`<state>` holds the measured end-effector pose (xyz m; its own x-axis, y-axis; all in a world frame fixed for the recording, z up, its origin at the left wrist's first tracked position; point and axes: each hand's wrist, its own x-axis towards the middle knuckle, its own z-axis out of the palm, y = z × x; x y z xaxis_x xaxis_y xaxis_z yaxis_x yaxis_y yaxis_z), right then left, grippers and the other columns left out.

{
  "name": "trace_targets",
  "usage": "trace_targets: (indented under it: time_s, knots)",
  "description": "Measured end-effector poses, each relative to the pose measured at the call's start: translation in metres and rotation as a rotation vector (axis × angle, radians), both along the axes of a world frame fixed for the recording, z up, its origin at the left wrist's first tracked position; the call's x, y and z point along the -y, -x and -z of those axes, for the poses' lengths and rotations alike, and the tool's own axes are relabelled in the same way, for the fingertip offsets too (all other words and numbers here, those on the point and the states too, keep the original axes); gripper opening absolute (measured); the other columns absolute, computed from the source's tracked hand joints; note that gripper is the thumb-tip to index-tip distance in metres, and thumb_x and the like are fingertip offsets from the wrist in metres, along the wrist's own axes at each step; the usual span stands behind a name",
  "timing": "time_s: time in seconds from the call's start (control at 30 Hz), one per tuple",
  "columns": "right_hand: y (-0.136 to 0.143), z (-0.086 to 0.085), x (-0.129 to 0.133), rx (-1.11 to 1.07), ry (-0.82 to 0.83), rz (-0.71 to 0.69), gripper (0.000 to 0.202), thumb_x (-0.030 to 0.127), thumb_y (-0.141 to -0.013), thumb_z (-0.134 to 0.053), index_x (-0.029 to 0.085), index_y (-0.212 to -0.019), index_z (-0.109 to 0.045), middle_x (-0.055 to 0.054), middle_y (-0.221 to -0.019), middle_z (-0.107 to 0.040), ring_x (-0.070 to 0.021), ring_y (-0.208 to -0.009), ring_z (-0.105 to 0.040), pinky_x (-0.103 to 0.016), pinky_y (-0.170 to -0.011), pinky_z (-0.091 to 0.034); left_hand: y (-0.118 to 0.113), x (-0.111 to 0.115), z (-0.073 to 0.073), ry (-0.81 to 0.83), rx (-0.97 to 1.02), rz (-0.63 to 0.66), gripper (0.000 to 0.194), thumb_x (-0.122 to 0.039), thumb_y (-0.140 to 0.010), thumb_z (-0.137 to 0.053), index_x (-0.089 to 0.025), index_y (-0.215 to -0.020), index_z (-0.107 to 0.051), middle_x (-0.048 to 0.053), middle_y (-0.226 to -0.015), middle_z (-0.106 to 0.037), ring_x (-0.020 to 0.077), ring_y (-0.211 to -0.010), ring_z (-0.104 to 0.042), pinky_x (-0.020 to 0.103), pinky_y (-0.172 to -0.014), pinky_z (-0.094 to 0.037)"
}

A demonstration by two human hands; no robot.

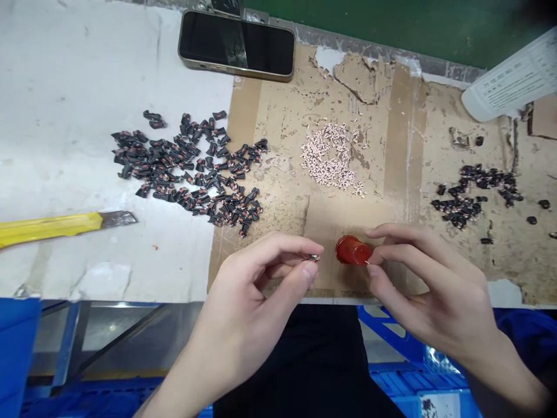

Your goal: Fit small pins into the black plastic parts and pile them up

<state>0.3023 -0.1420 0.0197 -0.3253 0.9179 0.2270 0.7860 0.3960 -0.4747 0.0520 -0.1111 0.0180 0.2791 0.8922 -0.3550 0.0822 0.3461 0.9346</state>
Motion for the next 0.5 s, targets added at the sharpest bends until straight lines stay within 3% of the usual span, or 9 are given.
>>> trace_targets:
  time_s: [0.13,0.33,0.5]
  knots:
    - [0.003,-0.009,0.002,-0.17,0.099,0.11,0.015,0.007,-0.093,-0.07,0.022,-0.092,-0.067,-0.005,-0.112,-0.071,-0.0151,-0.102,-0.071,-0.026,-0.092,-0.058,-0.012,0.0,-0.003,-0.002,0.063,-0.017,0.022,-0.01,-0.093,-0.072,-0.028,-0.096,-0.084,-0.005,-0.093,-0.079,0.0061,-0.072,-0.073,0.01,-0.067,-0.059]
    - [0.017,-0.022,0.009,-0.63,0.354,0.208,0.016,0.01,-0.098,-0.066,0.025,-0.093,-0.068,0.0,-0.114,-0.076,-0.0119,-0.101,-0.077,-0.016,-0.087,-0.063,-0.037,0.002,-0.006,0.393,0.419,-0.043,0.014,-0.009,-0.089,-0.079,-0.022,-0.09,-0.083,-0.006,-0.074,-0.081,0.0062,-0.067,-0.076,0.01,-0.07,-0.063]
    - [0.023,-0.018,0.009,-0.724,0.404,0.24,0.014,0.012,-0.098,-0.069,0.025,-0.094,-0.071,0.0,-0.112,-0.077,-0.0111,-0.103,-0.077,-0.014,-0.088,-0.063,-0.039,0.002,-0.008,0.436,0.464,-0.053,0.016,-0.006,-0.089,-0.08,-0.021,-0.087,-0.085,-0.006,-0.074,-0.081,0.0045,-0.066,-0.075,0.008,-0.068,-0.061]
